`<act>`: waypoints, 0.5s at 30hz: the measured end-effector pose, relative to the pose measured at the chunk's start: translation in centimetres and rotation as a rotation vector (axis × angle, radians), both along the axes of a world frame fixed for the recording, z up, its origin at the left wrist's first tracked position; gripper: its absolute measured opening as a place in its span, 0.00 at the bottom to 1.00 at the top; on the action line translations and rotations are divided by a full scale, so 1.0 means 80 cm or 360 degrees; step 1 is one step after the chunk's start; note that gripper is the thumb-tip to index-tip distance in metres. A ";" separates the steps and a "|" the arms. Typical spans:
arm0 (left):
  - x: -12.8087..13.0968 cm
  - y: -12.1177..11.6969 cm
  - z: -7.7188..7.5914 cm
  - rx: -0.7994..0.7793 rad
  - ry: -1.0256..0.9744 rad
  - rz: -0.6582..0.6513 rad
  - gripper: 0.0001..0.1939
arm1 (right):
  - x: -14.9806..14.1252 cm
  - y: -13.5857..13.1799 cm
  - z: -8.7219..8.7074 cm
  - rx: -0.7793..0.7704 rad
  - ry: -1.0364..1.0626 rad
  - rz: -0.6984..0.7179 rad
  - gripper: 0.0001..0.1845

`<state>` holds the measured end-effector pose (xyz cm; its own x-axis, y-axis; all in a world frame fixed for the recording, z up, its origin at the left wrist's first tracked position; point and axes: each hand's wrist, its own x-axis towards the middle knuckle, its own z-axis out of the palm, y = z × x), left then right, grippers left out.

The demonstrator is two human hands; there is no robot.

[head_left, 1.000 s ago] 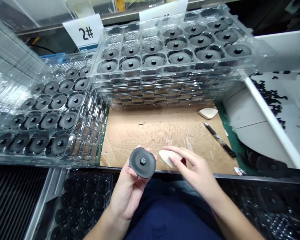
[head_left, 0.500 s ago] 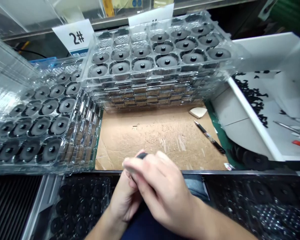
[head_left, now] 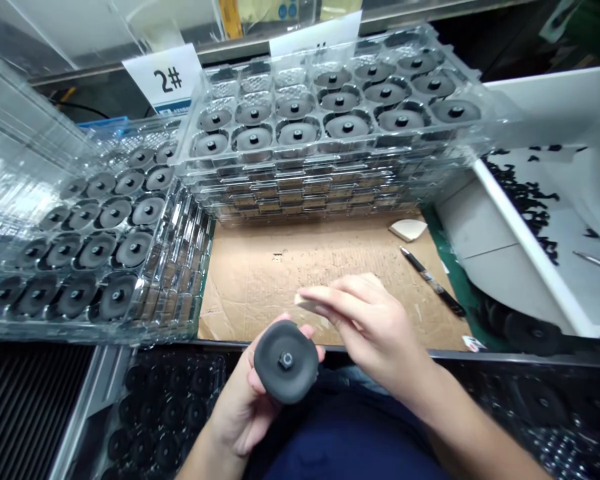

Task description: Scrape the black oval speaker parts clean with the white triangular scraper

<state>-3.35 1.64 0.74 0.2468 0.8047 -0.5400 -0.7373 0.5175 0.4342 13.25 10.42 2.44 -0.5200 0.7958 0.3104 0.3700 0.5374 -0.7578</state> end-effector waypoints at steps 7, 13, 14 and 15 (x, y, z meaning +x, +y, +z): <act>-0.001 0.005 0.004 0.0026 -0.0164 0.0009 0.24 | 0.018 -0.054 -0.097 -0.0717 -0.0106 -0.0156 0.13; 0.001 0.003 0.011 0.0036 -0.0200 -0.0024 0.23 | 0.032 -0.038 -0.054 -0.0602 -0.0013 -0.0396 0.12; 0.004 0.002 0.011 0.0038 -0.0193 -0.0034 0.24 | 0.030 -0.035 -0.035 -0.0497 0.0036 -0.0423 0.12; 0.006 0.001 0.010 0.0032 -0.0167 -0.0037 0.25 | 0.026 -0.032 -0.015 -0.0308 0.0102 -0.0397 0.13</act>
<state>-2.83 1.73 1.58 0.3198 0.8085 -0.4940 -0.7670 0.5271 0.3660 15.30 7.84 1.23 -0.2856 0.9438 0.1667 0.4202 0.2796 -0.8633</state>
